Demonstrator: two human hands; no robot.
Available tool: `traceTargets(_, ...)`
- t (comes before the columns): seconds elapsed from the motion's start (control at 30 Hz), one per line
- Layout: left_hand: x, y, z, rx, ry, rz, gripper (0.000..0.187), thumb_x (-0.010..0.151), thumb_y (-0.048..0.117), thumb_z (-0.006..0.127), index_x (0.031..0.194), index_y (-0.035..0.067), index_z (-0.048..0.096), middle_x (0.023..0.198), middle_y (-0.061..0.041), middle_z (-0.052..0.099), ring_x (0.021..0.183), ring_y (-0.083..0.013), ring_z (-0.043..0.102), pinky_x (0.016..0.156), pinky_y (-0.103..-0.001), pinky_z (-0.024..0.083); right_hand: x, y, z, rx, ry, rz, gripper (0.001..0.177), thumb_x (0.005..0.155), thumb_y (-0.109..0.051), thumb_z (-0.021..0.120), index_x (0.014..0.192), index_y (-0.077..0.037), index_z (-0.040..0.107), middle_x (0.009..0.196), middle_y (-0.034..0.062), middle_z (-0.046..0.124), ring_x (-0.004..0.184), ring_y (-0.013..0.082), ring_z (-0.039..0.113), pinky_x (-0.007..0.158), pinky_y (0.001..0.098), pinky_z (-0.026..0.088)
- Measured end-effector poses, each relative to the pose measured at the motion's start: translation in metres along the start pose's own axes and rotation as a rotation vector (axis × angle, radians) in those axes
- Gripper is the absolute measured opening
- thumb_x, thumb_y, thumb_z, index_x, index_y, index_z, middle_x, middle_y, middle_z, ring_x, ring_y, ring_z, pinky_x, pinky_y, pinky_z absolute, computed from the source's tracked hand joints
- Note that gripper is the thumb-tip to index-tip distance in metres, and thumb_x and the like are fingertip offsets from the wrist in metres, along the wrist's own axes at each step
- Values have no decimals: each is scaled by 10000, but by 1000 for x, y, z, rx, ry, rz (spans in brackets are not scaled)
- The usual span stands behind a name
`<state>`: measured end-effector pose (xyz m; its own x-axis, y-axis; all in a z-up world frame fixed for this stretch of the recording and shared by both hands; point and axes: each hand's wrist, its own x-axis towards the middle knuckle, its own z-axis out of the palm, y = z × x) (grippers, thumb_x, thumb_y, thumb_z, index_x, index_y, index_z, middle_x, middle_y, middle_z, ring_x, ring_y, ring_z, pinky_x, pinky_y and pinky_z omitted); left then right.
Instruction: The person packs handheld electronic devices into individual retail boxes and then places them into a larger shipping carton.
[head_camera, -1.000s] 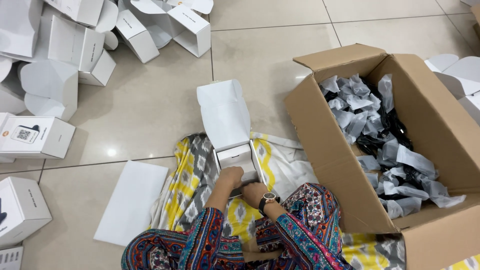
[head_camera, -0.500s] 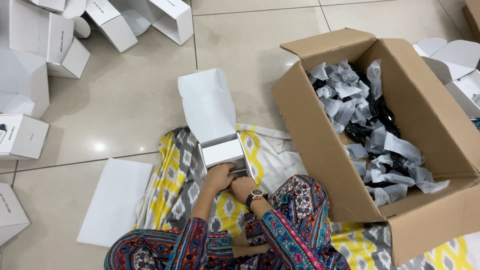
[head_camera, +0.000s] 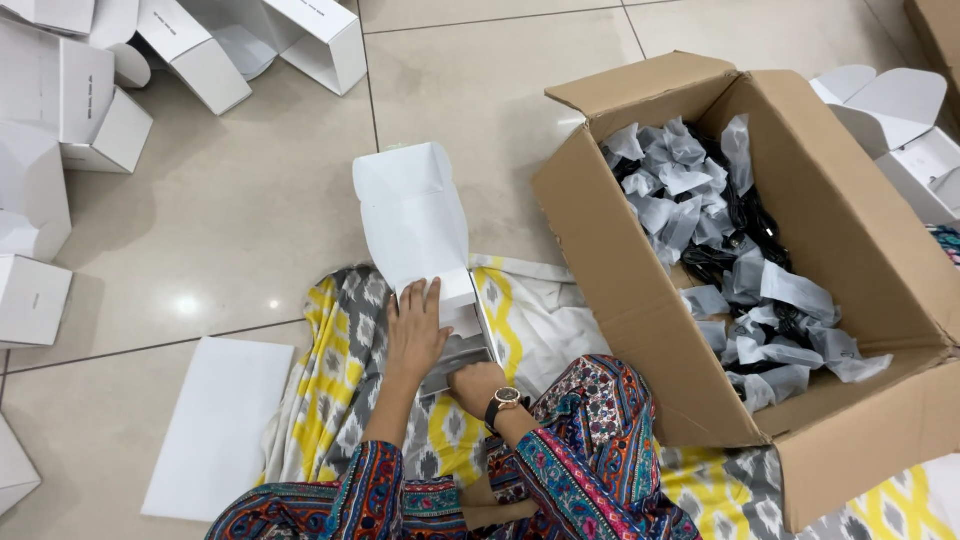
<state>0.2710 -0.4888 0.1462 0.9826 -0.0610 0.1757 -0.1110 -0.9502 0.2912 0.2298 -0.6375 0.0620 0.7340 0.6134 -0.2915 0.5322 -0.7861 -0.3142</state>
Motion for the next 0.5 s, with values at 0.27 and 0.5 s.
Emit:
traceTargets(0.27,-6,-36,47,119,-42,119,543,892,163,707,1397,43,549,1323,-147,608,1241,-304,572,1100,-492,412,3,0,3,25,-6,4,262,932,-387,672,896,-149,776,872,127,751,828,337,726,710,480,562)
traceTargets(0.5,20,-23,0,-21,-76,43,388,874,168,697,1238,50,630,1138,-147,631,1121,-325,582,980,-479,460,2,-1,0,20,-28,20,236,927,-376,669,897,-165,770,866,107,748,826,333,722,702,481,557)
